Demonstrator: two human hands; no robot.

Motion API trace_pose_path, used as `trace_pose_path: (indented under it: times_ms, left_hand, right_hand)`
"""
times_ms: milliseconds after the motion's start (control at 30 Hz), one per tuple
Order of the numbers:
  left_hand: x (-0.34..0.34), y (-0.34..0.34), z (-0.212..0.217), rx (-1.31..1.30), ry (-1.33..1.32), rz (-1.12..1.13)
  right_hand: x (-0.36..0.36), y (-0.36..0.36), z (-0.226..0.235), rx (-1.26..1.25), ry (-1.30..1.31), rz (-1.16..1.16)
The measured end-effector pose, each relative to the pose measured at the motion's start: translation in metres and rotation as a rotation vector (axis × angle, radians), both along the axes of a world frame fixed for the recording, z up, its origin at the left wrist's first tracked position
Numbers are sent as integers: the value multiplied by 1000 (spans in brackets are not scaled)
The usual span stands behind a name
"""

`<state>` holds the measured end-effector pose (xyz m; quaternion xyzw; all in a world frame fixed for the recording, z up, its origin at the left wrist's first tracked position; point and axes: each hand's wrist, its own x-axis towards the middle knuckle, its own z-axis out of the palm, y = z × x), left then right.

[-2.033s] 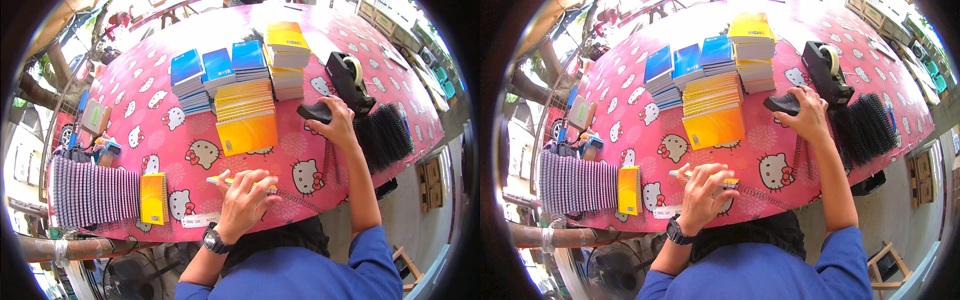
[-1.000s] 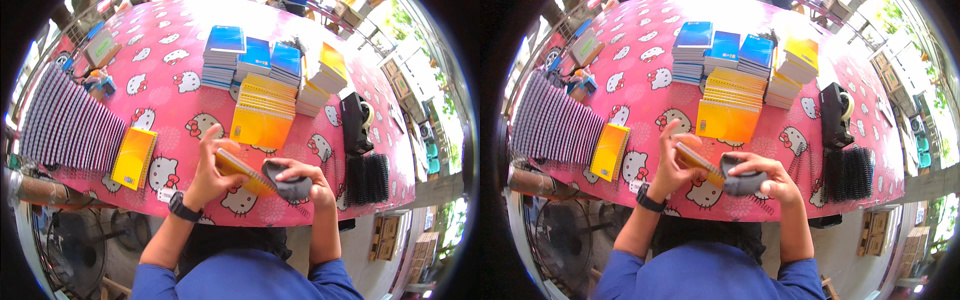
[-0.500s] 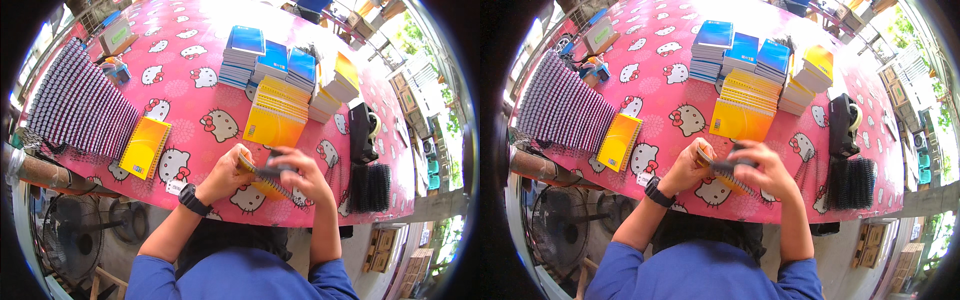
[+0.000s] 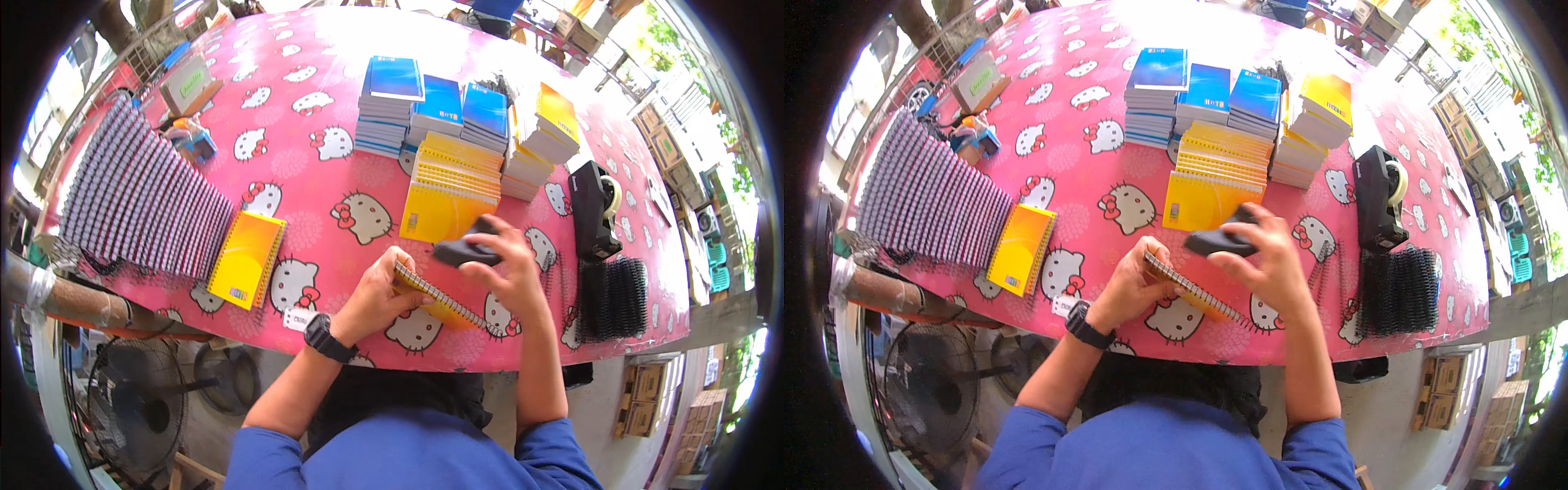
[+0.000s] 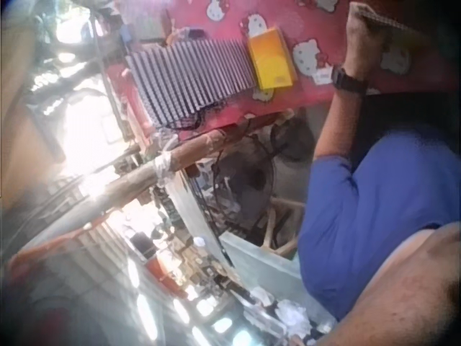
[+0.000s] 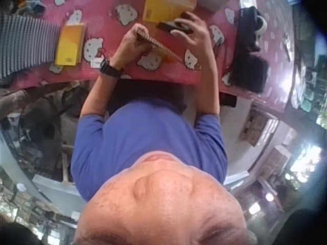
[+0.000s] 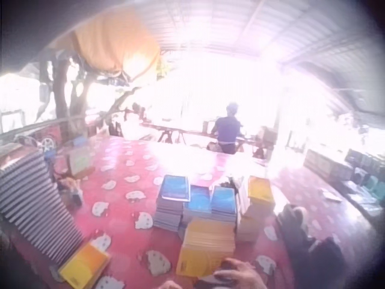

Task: The person assembles notebooks by hand by threading plastic spiral coils through the punched edges of paper and covers, then uses a hand tool to trim the excess length of the coils.

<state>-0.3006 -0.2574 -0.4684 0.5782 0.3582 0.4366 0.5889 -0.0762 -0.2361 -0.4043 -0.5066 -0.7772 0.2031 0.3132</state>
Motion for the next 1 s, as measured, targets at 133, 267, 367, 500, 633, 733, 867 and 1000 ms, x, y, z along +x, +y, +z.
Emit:
trace_pose_path:
  times_ms: [133, 267, 367, 500, 633, 733, 867, 1000]
  left_hand:
    - [4, 4, -2, 118, 61, 84]
    - [7, -7, 25, 70, -154, 214]
    - [17, -14, 36, 139, -176, 219]
    - [12, -22, 44, 153, -209, 254]
    - [2, -24, 43, 137, -205, 226]
    - [-1, -25, 42, 178, -163, 221]
    - [0, -30, 48, 171, -180, 204]
    - [-2, -34, 47, 150, -190, 204]
  right_hand:
    - [43, -2, -6, 309, -303, -362]
    - [-12, -16, 22, 242, 199, -35]
    - [-39, -29, 25, 181, 297, 151]
    - [-47, -32, 17, 38, 468, 201]
    - [-48, -33, 21, 113, 443, 275]
    - [-50, -33, 26, 63, 474, 331]
    - [-50, -34, 32, 114, 366, 318]
    - [-54, -35, 24, 230, 293, 336]
